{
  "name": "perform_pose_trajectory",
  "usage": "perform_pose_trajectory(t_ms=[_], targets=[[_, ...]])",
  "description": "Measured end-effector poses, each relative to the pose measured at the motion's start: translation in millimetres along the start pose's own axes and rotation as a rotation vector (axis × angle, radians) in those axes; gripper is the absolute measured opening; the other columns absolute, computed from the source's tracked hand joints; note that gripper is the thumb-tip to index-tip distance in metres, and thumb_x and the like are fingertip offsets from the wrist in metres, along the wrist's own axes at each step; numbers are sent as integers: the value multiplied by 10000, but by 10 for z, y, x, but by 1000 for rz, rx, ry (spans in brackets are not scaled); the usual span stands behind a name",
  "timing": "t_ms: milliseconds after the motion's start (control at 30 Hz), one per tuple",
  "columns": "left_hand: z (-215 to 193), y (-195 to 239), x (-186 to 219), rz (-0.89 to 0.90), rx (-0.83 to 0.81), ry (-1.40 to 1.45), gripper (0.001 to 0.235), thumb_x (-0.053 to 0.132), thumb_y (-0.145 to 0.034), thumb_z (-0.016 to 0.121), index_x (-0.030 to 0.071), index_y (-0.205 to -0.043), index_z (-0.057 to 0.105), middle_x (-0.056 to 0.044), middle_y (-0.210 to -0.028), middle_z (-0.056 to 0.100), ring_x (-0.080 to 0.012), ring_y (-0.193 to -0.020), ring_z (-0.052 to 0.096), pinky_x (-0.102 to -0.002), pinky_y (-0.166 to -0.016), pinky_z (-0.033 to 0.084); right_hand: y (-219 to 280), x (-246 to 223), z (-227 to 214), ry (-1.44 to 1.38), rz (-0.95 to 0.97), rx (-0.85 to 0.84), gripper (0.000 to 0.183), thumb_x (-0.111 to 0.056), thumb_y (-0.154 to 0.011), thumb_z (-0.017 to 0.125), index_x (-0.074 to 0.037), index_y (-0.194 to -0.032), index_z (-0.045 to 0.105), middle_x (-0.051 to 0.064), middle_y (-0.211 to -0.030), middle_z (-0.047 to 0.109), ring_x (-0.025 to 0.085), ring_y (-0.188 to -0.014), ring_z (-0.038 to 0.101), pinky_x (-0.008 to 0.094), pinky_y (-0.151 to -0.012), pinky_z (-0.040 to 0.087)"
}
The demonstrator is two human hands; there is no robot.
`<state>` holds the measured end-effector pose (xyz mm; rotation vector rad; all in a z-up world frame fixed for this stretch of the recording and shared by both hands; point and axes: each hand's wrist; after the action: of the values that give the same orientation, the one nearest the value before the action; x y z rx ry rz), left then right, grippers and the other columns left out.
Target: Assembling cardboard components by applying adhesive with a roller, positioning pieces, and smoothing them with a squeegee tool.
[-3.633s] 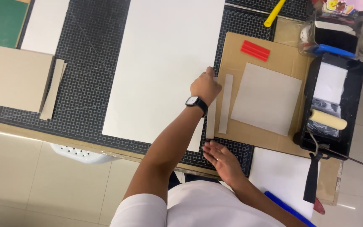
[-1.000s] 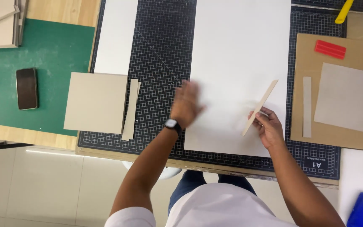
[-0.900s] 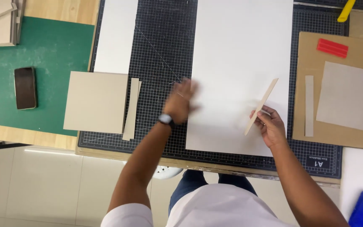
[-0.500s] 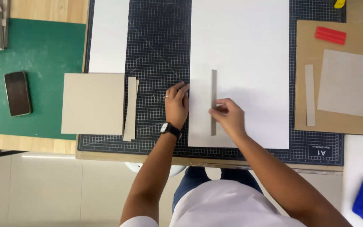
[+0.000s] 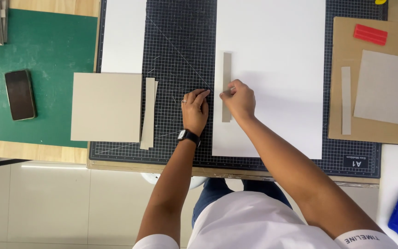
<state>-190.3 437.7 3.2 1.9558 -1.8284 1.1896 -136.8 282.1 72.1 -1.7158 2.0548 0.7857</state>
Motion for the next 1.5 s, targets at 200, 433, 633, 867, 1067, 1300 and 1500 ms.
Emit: perform_pose_trajectory(t_ms=[200,433,633,867,1067,1300,1500], targets=[[-61,-16,61,44,-3,-9,306,53,-926,660,263,-1116,774,82,-1109,638,-139,-1095,588,-321,-924,486,60,-67,27,34,-54,-34,321,-256,-807,821,-142,-1088,718,72,-911,746,281,-864,757,396,-706,637],[-113,-23,111,53,10,21,315,49,-910,666,283,-1078,794,78,-1115,641,-149,-1094,594,-327,-916,482,202,43,140,81,-68,-44,342,-249,-807,827,-121,-1101,709,80,-926,729,305,-897,753,432,-732,638],[-71,5,44,67,12,37,347,65,-894,667,336,-1063,803,101,-1134,639,-138,-1084,604,-330,-919,477,339,85,217,76,-83,-31,332,-245,-807,817,-121,-1094,701,86,-885,707,333,-889,753,461,-736,634],[-29,19,-1,91,33,51,332,76,-863,686,343,-1018,810,112,-1140,641,-135,-1068,606,-333,-917,473,389,93,221,102,-88,-28,319,-246,-813,813,-115,-1082,702,83,-869,704,327,-876,757,465,-738,637],[-2,27,-40,123,22,49,335,84,-849,688,355,-1001,813,112,-1135,642,-138,-1054,601,-340,-925,459,400,141,243,124,-96,-19,307,-243,-814,807,-113,-1072,703,83,-863,703,331,-872,758,482,-740,637],[-9,39,-41,141,1,45,316,100,-842,695,357,-981,815,119,-1129,637,-132,-1057,589,-331,-929,446,437,167,245,146,-127,-25,319,-228,-815,823,-95,-1078,700,98,-861,700,339,-865,760,472,-725,642],[-7,49,-45,154,5,40,321,101,-837,703,367,-977,814,118,-1126,635,-131,-1048,584,-330,-928,439,479,171,247,152,-124,-27,312,-240,-813,828,-99,-1062,704,96,-847,700,339,-854,762,468,-711,643]])
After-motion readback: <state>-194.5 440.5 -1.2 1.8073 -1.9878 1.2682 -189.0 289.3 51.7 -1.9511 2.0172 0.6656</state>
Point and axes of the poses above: each hand's wrist, its own y-axis away from the middle knuckle, its own z-axis out of the palm, x = y × z
